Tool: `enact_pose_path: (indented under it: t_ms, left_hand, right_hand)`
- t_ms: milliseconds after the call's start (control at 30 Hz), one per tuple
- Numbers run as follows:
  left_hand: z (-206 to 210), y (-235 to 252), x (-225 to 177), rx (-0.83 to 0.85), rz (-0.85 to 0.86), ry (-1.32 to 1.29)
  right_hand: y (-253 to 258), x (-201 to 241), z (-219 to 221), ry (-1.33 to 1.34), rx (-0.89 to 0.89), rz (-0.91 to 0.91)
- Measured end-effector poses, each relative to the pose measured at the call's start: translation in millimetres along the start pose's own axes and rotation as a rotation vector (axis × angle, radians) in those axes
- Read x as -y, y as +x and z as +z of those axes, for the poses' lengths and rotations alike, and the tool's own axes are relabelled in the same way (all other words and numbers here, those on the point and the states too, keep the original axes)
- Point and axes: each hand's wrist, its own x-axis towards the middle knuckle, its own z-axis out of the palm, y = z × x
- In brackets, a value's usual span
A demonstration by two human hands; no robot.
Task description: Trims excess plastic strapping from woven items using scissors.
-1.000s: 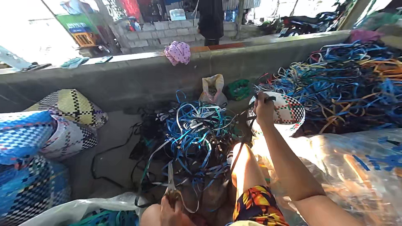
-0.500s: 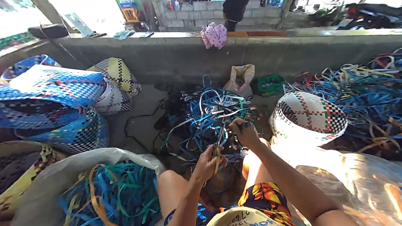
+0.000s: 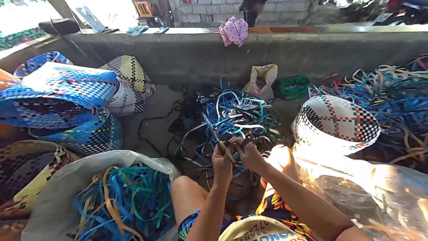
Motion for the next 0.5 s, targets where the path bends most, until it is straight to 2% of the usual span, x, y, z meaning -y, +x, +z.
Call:
enact_pose_path:
  t_ms: [100,233,333,433,500]
  left_hand:
    - [-14.4,2.2,-4.2,0.103,0.045,0.032]
    - [-43.9,6.6,-15.2,0.505,-0.042,0.155]
    - [-43.7,3.3,-15.0,0.609,-0.099,0.162]
    - [-35.8,-2.6,-10.1,0.563,-0.091,0.174]
    - [-31.7,-4.8,-2.7,0.472,-0.027,0.124]
  right_hand:
    - [-2.8,0.2,-8.3,0.222,0.213,0.208]
    - [-1.1,-23.4,-31.3,0.575,0.597,0.253]
    - [4.2,-26.5,-34.9,0.422,0.771,0.284]
    - [9.6,-11.5,-30.4,0.108,0.833,0.322]
    - [11.1,-7.6,-25.6,-0.035,0.796,0.272]
